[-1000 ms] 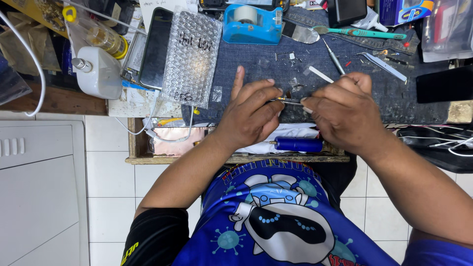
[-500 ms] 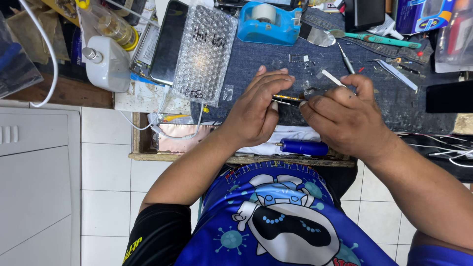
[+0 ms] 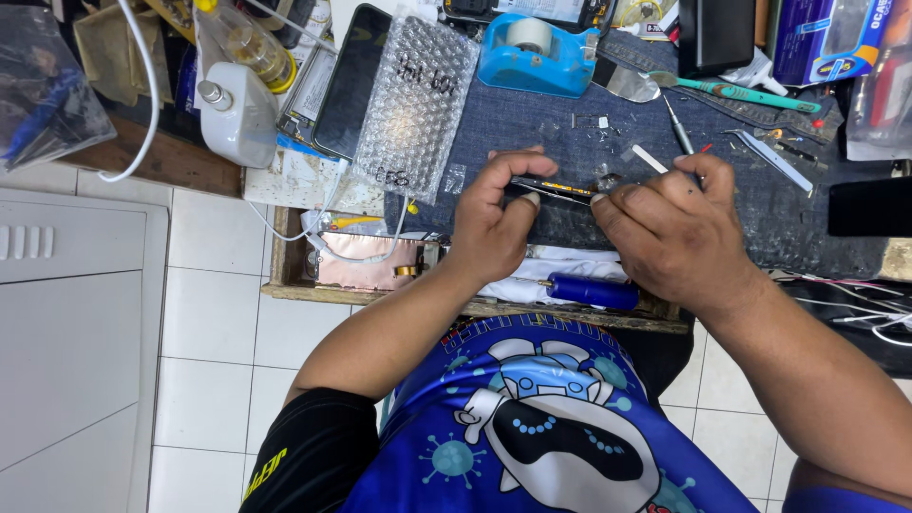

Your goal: The person disassembles a mobile phone by removing screws with a screwdriver and prying the casing apart with a tool. They then manipulate internal components and small parts using tweezers and their hands.

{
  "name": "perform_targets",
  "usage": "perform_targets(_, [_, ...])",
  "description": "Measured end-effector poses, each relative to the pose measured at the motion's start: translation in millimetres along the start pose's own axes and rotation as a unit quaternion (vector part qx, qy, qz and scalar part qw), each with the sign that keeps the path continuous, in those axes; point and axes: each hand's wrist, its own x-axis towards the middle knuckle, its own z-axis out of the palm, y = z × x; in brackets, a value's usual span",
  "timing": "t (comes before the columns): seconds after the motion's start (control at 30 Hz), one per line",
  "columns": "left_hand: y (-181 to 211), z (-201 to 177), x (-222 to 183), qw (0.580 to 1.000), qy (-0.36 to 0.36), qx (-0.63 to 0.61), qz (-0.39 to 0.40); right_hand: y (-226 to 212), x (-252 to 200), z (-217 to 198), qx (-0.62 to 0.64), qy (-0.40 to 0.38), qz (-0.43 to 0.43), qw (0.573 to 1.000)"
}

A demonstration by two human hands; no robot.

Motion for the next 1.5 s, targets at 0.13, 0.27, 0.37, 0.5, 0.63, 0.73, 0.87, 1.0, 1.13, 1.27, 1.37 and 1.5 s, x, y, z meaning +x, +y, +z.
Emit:
perform_targets(0.13, [-4,-2,1,1.0,-0.004,0.005,0.01,-2,-1,-2,0.0,-0.012,0.006,1.0])
perform_targets(0.27, [-6,-2,1,1.0,-0.012,0.009,0.007,-3,0,-2,0.011,-0.005,0.009,1.0])
perform_targets(0.37, [-8,-2,3,1.0,-0.011,0.003,-0.006,-6,-1,0,0.029,0.001,0.026,0.999])
perform_targets(0.5, [-5,0,5,1.0,-0.008,-0.019,-0.007,-6,5,1,0.127,-0.004,0.077,0.989])
perform_targets(0.63, [-2,2,5,0.991,-0.001,-0.103,-0.085,-14,18,3,0.134,-0.004,0.083,0.987])
perform_targets(0.73, [0,-3,7,0.996,-0.035,-0.079,-0.038,-17,28,3,0.112,0.0,0.057,0.992])
perform_targets(0.87, [4,-16,9,0.983,-0.102,-0.149,-0.042,-14,34,-1,0.07,-0.009,-0.006,0.997])
perform_targets(1.0, [7,-21,9,0.979,-0.136,-0.147,-0.039,-12,36,-5,0.013,-0.006,-0.074,0.997])
perform_targets(1.13, [-1,-20,12,0.964,-0.132,-0.218,-0.073,-7,36,-4,-0.003,-0.009,-0.095,0.995])
perform_targets(1.27, [-7,-23,10,0.986,-0.083,-0.144,0.007,-3,30,8,0.017,0.004,-0.027,0.999])
perform_targets(1.37, [2,-22,3,0.999,-0.01,0.017,0.041,-4,19,16,0.081,0.049,0.071,0.993])
perform_targets(1.5, [25,-22,5,0.991,0.005,0.099,0.093,-4,6,16,0.184,0.103,0.14,0.967])
